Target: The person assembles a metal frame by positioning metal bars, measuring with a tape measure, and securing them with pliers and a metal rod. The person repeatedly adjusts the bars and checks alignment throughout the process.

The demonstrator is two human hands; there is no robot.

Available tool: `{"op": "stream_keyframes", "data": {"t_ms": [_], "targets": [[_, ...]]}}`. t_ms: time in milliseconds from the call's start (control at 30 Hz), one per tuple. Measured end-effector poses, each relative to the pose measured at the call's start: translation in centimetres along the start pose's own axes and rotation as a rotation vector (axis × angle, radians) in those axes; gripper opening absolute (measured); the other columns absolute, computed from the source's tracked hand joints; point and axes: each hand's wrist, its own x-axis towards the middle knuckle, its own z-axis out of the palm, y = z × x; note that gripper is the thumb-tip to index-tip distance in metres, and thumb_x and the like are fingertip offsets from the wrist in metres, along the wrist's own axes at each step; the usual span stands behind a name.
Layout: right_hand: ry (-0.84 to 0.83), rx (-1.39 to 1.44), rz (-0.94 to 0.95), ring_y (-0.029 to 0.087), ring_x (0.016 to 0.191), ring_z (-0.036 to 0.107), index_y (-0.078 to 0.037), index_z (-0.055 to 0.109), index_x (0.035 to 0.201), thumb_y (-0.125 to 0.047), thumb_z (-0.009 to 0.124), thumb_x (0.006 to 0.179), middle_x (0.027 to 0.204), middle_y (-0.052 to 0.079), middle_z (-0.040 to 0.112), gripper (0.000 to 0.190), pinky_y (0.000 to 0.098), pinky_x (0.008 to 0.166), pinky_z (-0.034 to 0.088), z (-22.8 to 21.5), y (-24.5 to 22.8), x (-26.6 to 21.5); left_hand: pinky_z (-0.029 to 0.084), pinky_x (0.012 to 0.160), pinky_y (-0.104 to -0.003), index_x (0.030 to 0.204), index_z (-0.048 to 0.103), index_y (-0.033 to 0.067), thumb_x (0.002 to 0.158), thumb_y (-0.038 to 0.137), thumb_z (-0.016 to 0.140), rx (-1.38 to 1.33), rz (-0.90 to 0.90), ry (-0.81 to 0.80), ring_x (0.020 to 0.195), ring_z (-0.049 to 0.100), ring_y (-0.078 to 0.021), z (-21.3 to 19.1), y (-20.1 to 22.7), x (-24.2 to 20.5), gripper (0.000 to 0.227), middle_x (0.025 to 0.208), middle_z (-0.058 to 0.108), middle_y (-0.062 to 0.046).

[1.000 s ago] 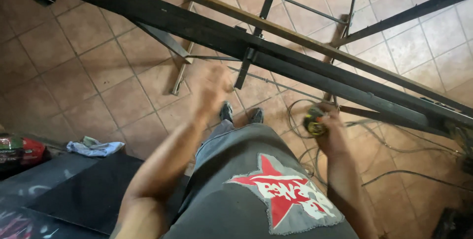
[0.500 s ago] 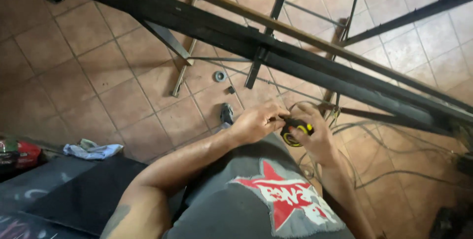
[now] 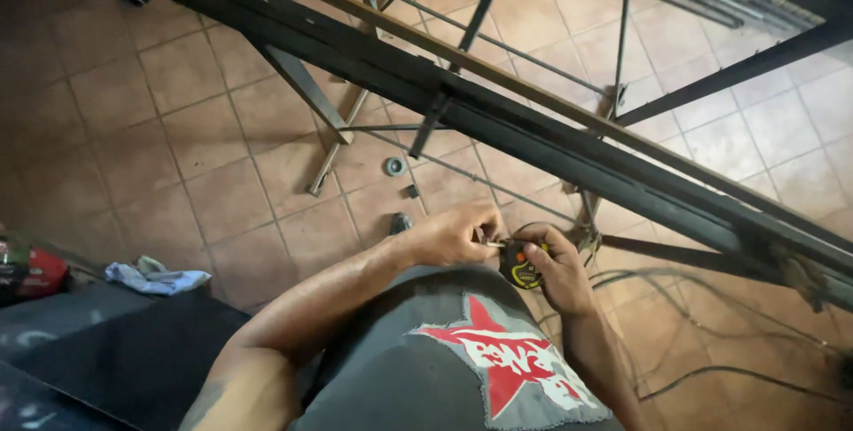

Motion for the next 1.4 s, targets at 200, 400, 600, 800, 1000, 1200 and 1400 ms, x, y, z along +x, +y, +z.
{"op": "stream_keyframes", "data": {"t_ms": [200,400,600,800,1000,1200,1400], "targets": [[-0.18,-0.001,-0.114,0.021,0.074,0.061,0.001,0.071,0.104,-0.007,0.089,0.072,0.084,0.012,0.064,0.039,0.0383,0.065,0.052,-5.3,2.0,-2.0,0.054,0.065,-0.028,0.097,0.068,0.015,0.084,0.02,0.08,-0.179,-0.126,0.128,0.084,0.066,-0.0129,7.9,0.8,2.5,0.019,0.088,0.065,0.0],[-0.207,-0.06,-0.165,0.019,0.081,0.067,-0.007,0.075,0.106,-0.015,0.083,0.083,0.086,0.008,0.067,0.025,0.0343,0.071,0.053,-7.8,3.4,-3.1,0.056,0.074,-0.031,0.102,0.069,0.015,0.08,0.025,0.084,-0.402,-0.097,0.408,0.092,0.064,-0.0124,10.4,0.0,2.6,0.029,0.092,0.067,-0.003],[-0.195,-0.162,-0.074,0.022,0.082,0.072,-0.007,0.078,0.099,-0.017,0.079,0.086,0.083,0.014,0.073,0.016,0.0405,0.073,0.057,-7.1,2.3,-2.3,0.052,0.067,-0.024,0.11,0.07,0.01,0.082,0.008,0.081,-0.319,-0.115,0.649,0.078,0.067,-0.0125,7.2,1.9,-2.0,0.031,0.085,0.07,-0.004],[-0.187,-0.588,-0.398,0.026,0.092,0.073,-0.022,0.081,0.094,-0.02,0.082,0.083,0.091,0.002,0.076,0.011,0.0362,0.082,0.057,-7.7,-4.1,4.9,0.052,0.058,-0.025,0.096,0.072,0.0093,0.081,0.009,0.077,-0.358,-0.234,0.615,0.067,0.066,-0.0123,7.6,2.7,-1.5,0.016,0.076,0.072,-0.004],[-0.015,-1.152,-0.748,0.026,0.088,0.069,-0.017,0.074,0.104,-0.035,0.068,0.108,0.097,0.01,0.07,0.02,0.0375,0.082,0.056,-11.8,-10.7,17.0,0.059,0.069,-0.033,0.128,0.057,-0.0036,0.097,0.006,0.065,-0.494,-0.015,0.6,0.084,0.073,-0.0256,1.7,-1.3,0.0,0.034,0.104,0.073,-0.022],[-0.512,-1.1,-0.56,0.022,0.103,0.066,-0.008,0.076,0.107,-0.023,0.069,0.101,0.106,0.005,0.071,0.017,0.036,0.086,0.047,-6.2,-20.4,25.3,0.047,0.071,-0.024,0.098,0.065,0.0112,0.095,0.011,0.057,-0.221,-0.15,0.71,0.073,0.06,-0.0072,-3.3,1.5,2.0,0.009,0.078,0.064,0.001],[-0.716,-1.208,-0.684,0.025,0.098,0.065,-0.012,0.075,0.105,-0.025,0.064,0.104,0.107,0.004,0.069,0.017,0.0415,0.082,0.046,-4.2,-19.5,32.4,0.052,0.071,-0.028,0.09,0.061,0.0129,0.096,0.011,0.056,-0.164,-0.236,0.829,0.074,0.065,-0.0113,-5.4,4.5,2.7,0.008,0.085,0.067,-0.001]]}}
